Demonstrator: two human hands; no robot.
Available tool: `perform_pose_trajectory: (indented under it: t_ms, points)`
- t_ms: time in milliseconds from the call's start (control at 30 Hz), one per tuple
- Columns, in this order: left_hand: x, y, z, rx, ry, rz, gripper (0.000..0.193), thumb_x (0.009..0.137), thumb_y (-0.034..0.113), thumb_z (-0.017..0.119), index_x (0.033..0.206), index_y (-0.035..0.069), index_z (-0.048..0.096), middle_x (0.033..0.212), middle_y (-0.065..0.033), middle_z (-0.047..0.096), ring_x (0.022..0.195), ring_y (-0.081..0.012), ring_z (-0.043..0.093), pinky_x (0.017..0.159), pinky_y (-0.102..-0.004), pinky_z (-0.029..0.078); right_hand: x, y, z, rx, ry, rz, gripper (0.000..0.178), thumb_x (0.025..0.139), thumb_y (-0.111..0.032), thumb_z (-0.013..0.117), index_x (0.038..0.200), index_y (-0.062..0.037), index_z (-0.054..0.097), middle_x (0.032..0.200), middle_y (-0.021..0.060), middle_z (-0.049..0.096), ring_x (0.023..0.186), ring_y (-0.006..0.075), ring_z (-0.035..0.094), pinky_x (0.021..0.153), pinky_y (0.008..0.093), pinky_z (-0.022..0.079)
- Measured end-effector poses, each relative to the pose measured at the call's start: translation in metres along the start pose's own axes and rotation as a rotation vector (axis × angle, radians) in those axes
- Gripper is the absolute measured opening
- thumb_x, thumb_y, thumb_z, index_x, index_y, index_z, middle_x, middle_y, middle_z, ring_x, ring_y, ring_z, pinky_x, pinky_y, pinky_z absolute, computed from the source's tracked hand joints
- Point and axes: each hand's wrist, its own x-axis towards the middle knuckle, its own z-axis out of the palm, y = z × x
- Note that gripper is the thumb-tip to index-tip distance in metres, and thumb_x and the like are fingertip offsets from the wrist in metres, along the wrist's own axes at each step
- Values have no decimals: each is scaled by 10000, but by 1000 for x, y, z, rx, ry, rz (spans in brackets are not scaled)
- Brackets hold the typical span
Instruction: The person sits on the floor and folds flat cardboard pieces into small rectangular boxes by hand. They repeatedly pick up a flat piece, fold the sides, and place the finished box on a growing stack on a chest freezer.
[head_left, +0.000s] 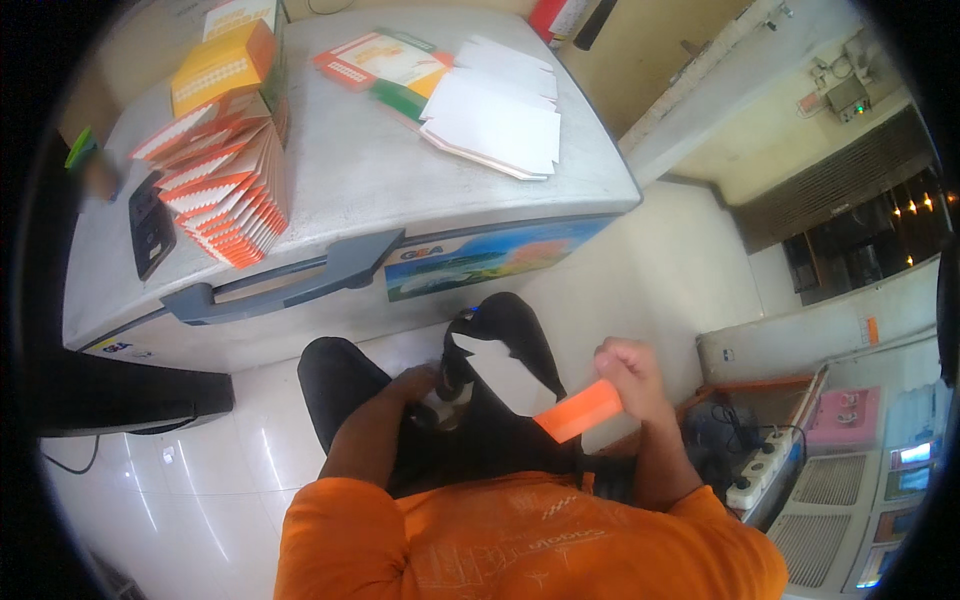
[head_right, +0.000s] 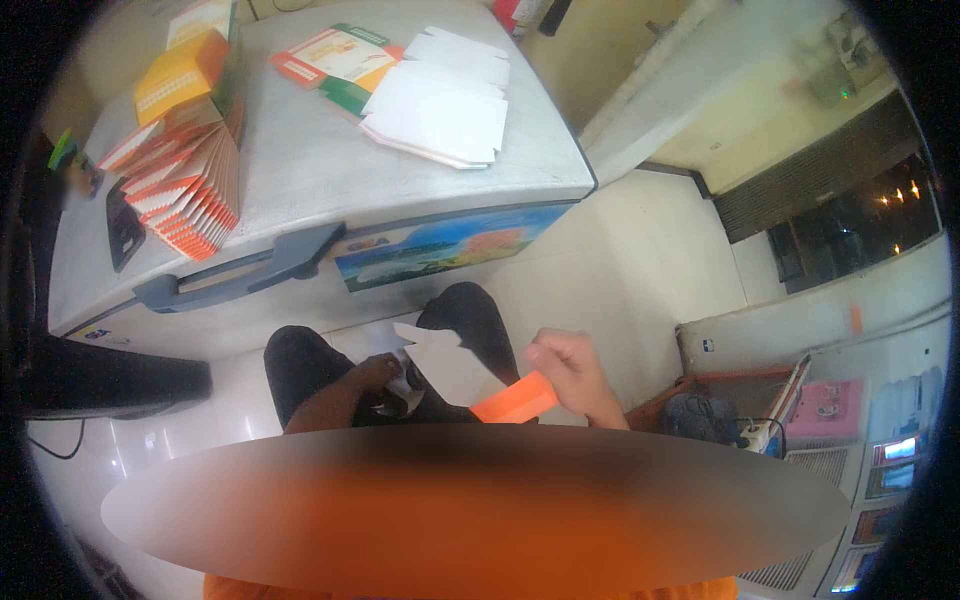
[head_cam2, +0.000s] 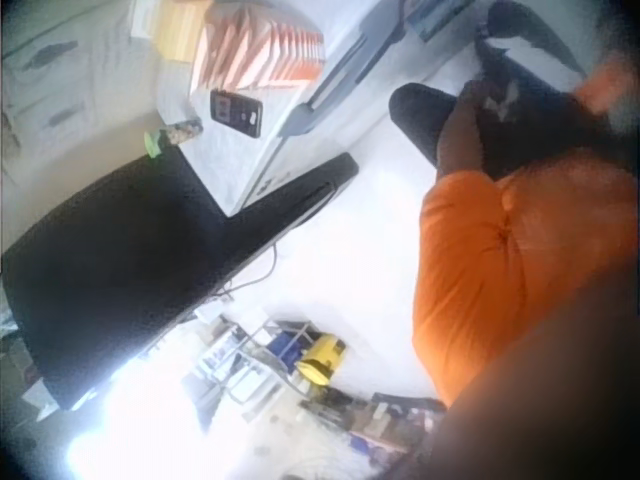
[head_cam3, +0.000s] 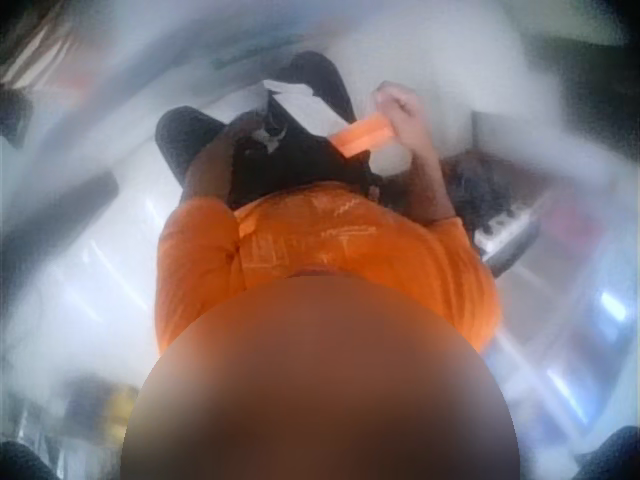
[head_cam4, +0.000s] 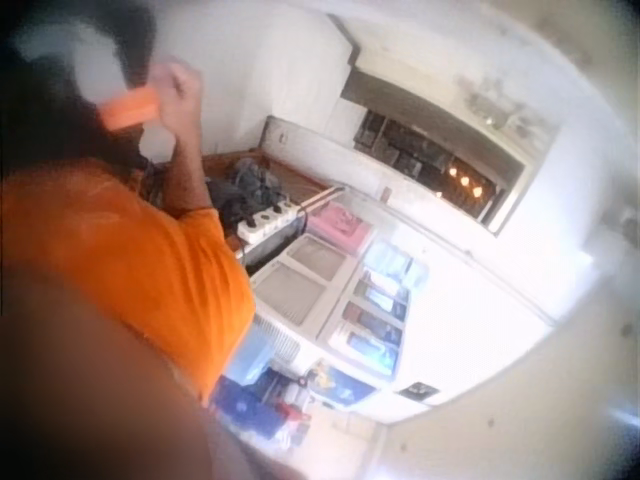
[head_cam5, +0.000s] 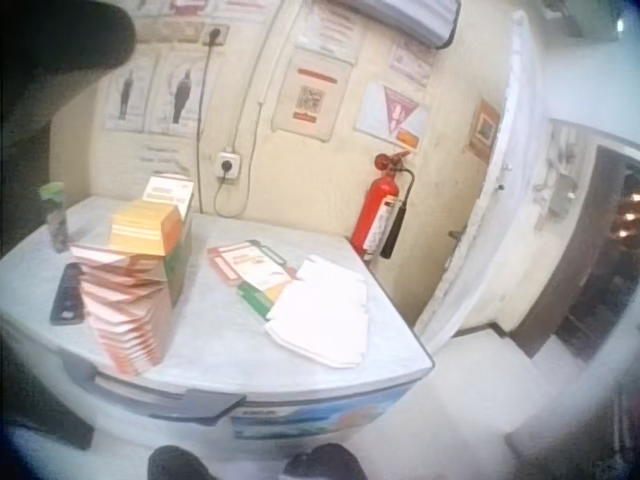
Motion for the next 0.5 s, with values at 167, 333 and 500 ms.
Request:
perform_pose_trajectory:
  t_ms: [167, 333, 500]
  points:
    - [-30, 71, -36, -500, 451, 124, 341, 1024, 266, 555, 1282, 52, 614, 1103, -147, 677, 1002, -237, 661, 865, -361, 515, 12, 19, -12, 437, -84, 80, 362, 1001, -206, 585, 688, -61, 475, 661, -13, 457, 624, 85, 404, 552, 279, 332]
    - [-144, 173, -94, -985, 827, 235, 562, 1022, 398, 542, 1434, 20, 487, 1369, -151, 553, 1267, -280, 531, 1054, -387, 404, 26, 37, -9, 771, -208, 62, 334, 994, -204, 580, 708, -93, 449, 649, -13, 419, 599, 110, 389, 553, 292, 324]
    - [-200, 235, -123, -462, 1086, 288, 516, 1002, 364, 608, 1377, 16, 539, 1358, -157, 569, 1275, -257, 525, 1072, -374, 392, 67, 53, 20, 1031, -482, 166, 316, 1005, -194, 567, 728, -104, 446, 655, -10, 440, 597, 116, 416, 567, 295, 346]
